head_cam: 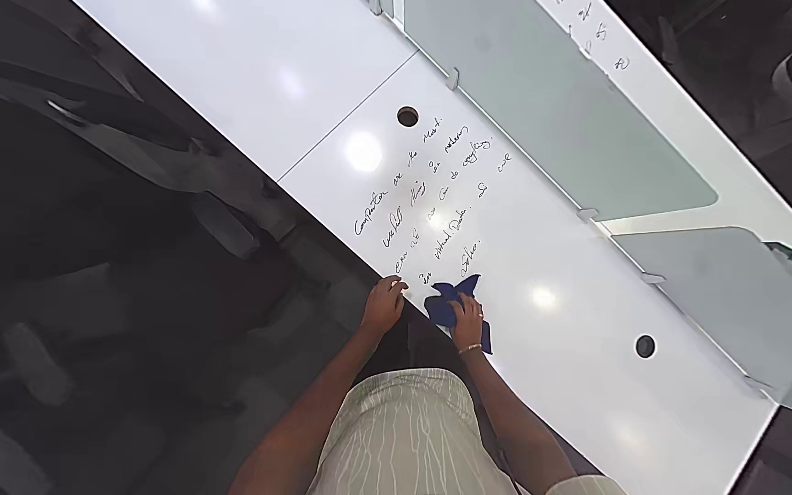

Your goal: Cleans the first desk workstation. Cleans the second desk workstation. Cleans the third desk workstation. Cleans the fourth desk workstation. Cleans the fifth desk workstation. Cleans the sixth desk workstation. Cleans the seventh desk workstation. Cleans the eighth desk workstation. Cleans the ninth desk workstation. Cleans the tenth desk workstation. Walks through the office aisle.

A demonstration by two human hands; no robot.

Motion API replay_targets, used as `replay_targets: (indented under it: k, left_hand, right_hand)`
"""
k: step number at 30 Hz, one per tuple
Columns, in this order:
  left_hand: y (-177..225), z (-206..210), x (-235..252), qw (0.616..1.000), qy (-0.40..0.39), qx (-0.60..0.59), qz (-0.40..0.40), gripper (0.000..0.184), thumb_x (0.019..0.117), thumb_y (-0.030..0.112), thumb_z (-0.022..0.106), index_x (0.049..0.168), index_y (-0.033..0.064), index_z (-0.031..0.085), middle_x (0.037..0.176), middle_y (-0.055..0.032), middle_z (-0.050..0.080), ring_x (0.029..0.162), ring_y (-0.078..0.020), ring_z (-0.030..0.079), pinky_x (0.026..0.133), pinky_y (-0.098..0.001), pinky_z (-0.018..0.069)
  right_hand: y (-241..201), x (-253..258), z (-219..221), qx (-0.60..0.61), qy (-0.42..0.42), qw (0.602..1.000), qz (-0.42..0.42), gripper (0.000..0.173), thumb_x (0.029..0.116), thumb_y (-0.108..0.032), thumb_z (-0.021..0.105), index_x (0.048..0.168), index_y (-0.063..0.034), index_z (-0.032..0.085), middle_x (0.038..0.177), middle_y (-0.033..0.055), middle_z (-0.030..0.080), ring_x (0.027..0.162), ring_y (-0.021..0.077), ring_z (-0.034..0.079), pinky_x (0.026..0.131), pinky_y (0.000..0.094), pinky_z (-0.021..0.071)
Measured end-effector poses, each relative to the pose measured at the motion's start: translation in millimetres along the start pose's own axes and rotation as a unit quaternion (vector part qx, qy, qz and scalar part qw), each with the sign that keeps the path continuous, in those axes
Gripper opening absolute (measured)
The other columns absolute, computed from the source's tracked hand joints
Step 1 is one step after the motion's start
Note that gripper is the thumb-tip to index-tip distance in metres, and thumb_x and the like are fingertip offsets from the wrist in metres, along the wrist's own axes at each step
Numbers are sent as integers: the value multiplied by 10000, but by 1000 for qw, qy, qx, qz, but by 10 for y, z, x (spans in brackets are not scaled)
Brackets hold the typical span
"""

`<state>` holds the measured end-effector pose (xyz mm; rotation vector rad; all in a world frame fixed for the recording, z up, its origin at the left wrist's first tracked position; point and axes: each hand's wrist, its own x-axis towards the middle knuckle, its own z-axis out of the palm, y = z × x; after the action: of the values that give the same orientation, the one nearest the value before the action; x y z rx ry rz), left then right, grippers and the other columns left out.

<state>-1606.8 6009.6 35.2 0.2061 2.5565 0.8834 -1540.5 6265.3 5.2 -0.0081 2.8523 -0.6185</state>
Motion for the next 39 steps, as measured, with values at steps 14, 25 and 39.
replay_targets:
  k: [14,25,39]
  left_hand:
    - [-49,80,25,999,-10,-9,-44,295,1018,157,489,1221,85,691,1313,-157,642,1258,-313,599,1075,-471,479]
    - [-8,139,198,996,45,31,-69,269,987,119,522,1178,80,706,1310,-161,640,1285,-344,571,1089,-500,455]
    - [-187,-17,116,997,23,19,-74,270,997,113,532,1200,70,703,1374,-125,631,1309,-323,572,1102,-508,442]
  right_hand:
    - [278,394,-41,78,-5,992,-101,493,794,83,627,1215,-142,752,1460,163,590,1429,429,456,1174,631,360]
    - [369,2551,-438,10,73,996,44,615,850,-217,726,1445,-173,578,1605,184,398,1522,396,300,1218,600,281]
    - [-174,2721,-260,26,35,998,-53,519,839,-53,705,1353,-88,647,1580,160,452,1524,385,307,1232,598,261]
